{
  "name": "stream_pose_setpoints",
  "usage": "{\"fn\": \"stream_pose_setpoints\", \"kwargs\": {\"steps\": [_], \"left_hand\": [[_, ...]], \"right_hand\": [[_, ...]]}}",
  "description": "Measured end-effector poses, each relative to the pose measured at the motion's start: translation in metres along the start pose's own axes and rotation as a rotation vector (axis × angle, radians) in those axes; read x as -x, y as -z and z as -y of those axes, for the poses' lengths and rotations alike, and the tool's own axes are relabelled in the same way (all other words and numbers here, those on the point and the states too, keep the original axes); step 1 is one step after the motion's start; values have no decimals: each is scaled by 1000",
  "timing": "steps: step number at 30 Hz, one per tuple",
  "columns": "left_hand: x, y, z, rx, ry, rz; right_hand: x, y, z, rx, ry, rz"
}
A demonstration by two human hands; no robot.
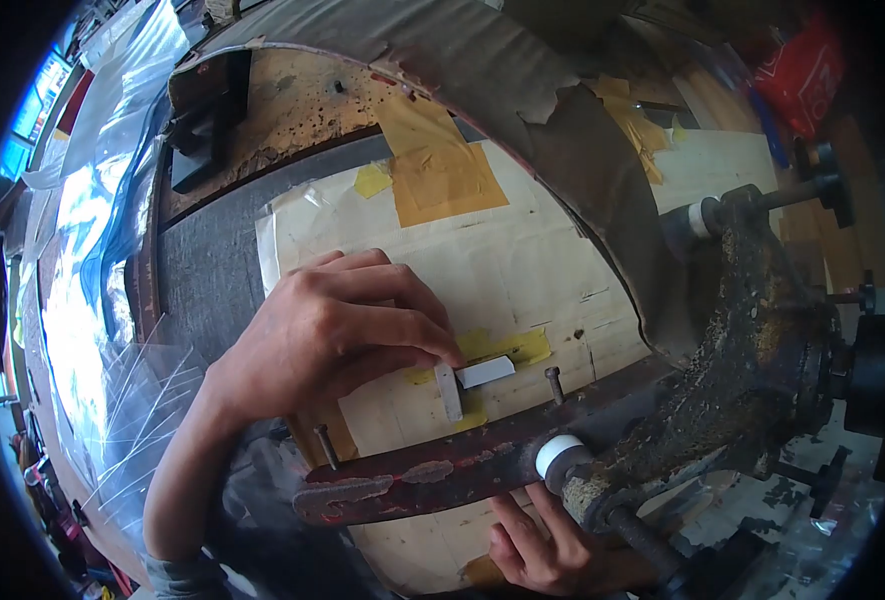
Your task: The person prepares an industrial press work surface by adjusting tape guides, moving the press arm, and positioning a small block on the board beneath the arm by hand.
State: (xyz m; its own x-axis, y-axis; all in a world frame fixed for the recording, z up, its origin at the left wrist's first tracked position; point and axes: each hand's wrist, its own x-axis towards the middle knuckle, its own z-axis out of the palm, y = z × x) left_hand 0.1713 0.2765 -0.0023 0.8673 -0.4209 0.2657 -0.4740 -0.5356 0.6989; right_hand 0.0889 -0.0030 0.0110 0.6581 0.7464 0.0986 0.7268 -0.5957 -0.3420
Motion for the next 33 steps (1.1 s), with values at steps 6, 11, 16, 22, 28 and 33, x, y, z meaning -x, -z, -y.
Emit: {"fn": "stream_pose_setpoints", "kwargs": {"steps": [6,11,16,22,28,33], "left_hand": [[-1,-2,0,-7,-12,-27],[0,-1,-1,-14,5,-17],[1,1,-1,-42,4,1],[2,1,-2,-42,8,14],[1,-2,-5,-77,17,-6],[0,-2,-7,-94,46,16]], "right_hand": [[1,-2,1,-10,-17,-32],[0,-2,1,1,-10,-38],[-4,0,-1,-35,22,-26],[1,-5,-1,-2,8,-70],[4,-5,-2,3,3,-57],[3,-3,-1,9,3,-36]]}}
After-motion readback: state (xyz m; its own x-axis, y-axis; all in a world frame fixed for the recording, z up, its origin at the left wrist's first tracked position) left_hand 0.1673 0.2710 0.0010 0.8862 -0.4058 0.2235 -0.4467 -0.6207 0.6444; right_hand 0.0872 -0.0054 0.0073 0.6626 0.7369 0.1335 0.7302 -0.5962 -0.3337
